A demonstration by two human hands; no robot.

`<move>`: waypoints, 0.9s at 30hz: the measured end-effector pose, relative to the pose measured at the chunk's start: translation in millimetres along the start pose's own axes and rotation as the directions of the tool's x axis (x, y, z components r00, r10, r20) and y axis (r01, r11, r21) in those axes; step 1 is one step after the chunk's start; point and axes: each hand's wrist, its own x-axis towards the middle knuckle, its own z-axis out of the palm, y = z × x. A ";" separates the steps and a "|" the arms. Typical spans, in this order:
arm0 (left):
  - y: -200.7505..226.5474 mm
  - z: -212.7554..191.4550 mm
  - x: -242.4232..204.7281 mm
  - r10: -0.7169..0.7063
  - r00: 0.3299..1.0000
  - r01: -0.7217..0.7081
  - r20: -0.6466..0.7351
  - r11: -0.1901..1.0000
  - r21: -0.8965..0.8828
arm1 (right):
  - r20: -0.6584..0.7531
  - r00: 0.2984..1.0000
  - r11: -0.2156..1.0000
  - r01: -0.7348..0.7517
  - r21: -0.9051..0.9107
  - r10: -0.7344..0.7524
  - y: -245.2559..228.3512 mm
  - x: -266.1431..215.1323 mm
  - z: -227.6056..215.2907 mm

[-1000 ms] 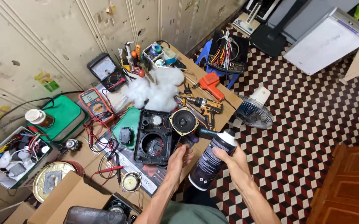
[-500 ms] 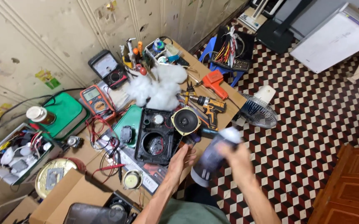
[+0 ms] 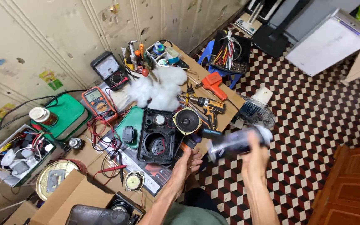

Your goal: Cleaning a speaker cone using a spray cleaner at a workbench.

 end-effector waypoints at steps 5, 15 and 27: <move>2.5 8.7 -6.5 0.010 0.998 -0.007 0.062 0.999 -0.050 | 0.067 0.998 0.971 0.036 -0.237 -0.021 -14.7 -12.6 12.7; -0.5 0.6 -20.0 0.004 1.000 -0.001 0.027 0.995 -0.099 | 0.121 0.992 0.925 0.012 -0.380 0.036 -6.4 -17.9 20.5; -16.2 -32.5 46.0 0.077 0.982 -0.109 -0.170 0.976 -0.189 | 0.041 0.994 0.992 0.100 -0.074 -0.097 -21.3 2.5 -9.0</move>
